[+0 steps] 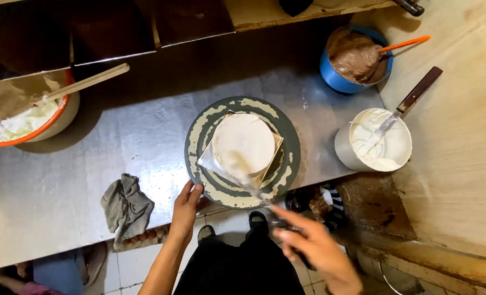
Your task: The person applies white frosting to a round cake on a turntable using an offset spatula.
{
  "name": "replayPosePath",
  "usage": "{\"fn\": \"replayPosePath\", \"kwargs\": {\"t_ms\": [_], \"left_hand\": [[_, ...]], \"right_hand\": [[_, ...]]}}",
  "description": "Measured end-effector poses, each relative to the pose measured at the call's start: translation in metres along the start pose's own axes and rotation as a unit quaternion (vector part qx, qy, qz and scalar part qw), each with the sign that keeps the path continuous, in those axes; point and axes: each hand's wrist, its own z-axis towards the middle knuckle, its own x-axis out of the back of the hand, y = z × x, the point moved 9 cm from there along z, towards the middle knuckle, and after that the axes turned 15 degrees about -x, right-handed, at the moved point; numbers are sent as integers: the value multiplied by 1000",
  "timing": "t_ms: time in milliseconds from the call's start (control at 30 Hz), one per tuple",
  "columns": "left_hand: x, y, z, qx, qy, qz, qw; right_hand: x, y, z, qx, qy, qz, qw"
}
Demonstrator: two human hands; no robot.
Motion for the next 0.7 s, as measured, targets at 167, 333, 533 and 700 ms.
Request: {"fn": "replayPosePath", "kwargs": {"t_ms": [167, 333, 533, 700], "left_hand": [[10, -13, -9, 43, 8, 6, 999], [-3, -45, -21, 61, -30, -35, 997], [-10, -43, -24, 55, 11, -41, 998], [-10, -31, -18, 25, 43, -53, 997]], "right_hand": [[153, 1, 1, 156, 318, -1, 935], [210, -5, -42, 243, 741, -344, 524], [192, 23, -79, 173, 737, -351, 551], [172, 49, -121, 93, 705, -359, 604]]}}
